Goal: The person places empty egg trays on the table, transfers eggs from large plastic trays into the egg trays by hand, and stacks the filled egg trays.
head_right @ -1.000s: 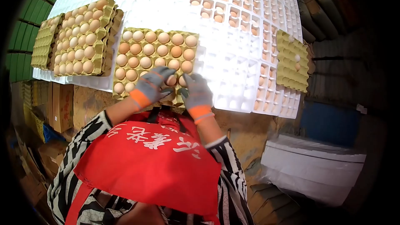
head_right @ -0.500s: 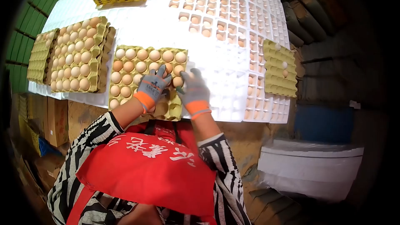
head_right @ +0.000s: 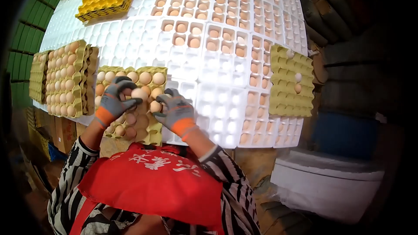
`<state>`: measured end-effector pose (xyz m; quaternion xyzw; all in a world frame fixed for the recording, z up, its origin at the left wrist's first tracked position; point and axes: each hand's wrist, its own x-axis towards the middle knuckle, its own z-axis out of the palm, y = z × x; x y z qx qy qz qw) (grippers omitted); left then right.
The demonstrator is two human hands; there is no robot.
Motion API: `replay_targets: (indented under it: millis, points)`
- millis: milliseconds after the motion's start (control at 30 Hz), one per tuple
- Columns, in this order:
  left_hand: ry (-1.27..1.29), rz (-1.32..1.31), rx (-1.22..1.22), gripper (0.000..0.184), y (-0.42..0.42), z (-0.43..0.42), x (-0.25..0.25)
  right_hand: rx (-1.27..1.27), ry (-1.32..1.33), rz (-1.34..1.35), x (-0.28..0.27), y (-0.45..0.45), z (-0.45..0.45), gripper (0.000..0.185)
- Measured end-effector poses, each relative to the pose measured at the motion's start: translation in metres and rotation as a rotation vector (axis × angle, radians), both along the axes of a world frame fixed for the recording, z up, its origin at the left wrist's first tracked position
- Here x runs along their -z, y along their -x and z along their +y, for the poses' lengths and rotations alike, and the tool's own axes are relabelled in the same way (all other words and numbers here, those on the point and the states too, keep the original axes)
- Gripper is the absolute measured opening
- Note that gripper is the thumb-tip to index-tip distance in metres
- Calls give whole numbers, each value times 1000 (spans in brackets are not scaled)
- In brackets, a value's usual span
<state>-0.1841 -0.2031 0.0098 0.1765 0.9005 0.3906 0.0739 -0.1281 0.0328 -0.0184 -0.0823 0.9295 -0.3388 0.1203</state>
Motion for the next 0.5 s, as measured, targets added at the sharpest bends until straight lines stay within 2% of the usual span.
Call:
replay_targets:
  millis: [33, 67, 100, 133, 200, 267, 333, 367, 467, 500]
  points:
    - [-54, -10, -58, 43, 13, 9, -1, 110, 217, -57, 0, 6, 19, 58]
    - [17, -6, -83, 42, 26, 24, -4, 237, 434, 29, 3, 11, 38, 55]
    - [47, 54, -100, 41, 36, 48, -5, 320, 492, 147, 30, 23, 62, 51]
    - [77, 113, -113, 40, 45, 73, -6, 380, 452, 218, 27, 39, 86, 50]
    - [51, 175, -106, 40, 69, 125, 29, 458, 164, 392, 26, 71, 116, 45]
    - [190, 216, -155, 37, 86, 170, 48, 451, -72, 426, 34, 96, 127, 40]
    - [486, 52, -114, 35, 110, 187, 71, 384, -188, 312, 48, 107, 135, 38]
    - [549, 61, -109, 38, 110, 184, 79, 348, -245, 259, 55, 113, 140, 37]
    - [626, 24, -142, 45, 105, 173, 74, 422, 94, 285, 65, 112, 160, 35]
    - [579, 48, -125, 48, 104, 165, 79, 379, 111, 265, 72, 115, 170, 34]
